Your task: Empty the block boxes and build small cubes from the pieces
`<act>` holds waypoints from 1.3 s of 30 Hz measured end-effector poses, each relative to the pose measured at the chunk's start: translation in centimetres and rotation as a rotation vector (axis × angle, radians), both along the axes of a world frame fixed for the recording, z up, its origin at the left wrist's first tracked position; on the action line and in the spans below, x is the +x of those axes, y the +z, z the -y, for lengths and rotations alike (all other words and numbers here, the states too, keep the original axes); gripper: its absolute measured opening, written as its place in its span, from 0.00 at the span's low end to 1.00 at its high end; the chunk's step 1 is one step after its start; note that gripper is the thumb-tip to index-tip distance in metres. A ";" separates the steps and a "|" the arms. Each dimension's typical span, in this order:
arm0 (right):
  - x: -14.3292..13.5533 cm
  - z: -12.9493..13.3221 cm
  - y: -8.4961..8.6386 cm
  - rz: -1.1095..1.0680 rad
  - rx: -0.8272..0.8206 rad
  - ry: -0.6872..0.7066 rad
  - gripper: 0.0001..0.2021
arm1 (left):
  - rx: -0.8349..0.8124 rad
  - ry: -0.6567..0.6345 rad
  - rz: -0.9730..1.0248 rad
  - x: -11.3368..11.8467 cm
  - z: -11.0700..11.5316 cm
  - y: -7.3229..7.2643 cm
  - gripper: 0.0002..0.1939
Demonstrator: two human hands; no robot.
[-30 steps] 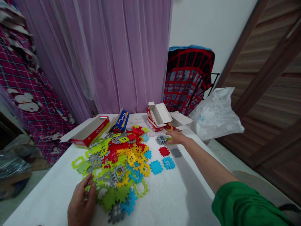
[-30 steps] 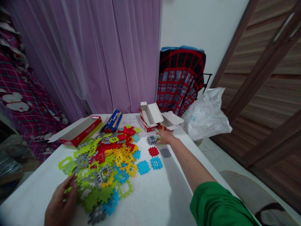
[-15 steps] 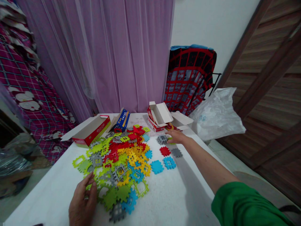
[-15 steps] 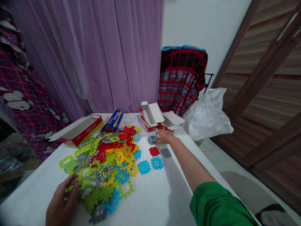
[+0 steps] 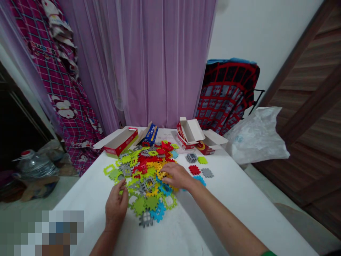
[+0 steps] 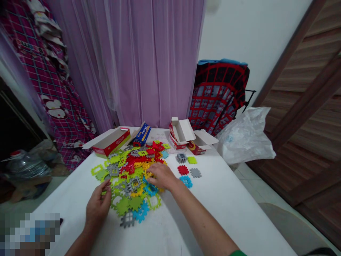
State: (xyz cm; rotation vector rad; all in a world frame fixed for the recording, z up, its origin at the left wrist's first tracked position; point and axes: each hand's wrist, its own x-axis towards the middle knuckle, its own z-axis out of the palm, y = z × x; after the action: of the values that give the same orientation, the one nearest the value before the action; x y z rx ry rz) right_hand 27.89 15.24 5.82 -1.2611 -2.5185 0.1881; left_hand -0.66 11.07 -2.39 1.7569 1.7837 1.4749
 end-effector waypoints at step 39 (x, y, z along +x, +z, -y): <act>-2.0 8.7 0.7 0.024 0.076 -0.078 0.28 | -0.467 -0.439 0.541 7.2 3.9 5.7 0.21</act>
State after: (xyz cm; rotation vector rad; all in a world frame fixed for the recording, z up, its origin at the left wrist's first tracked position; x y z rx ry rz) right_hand 25.90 6.54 6.55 -1.3356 -2.4660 0.0590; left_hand 6.58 7.18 3.30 1.2498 1.2329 1.0945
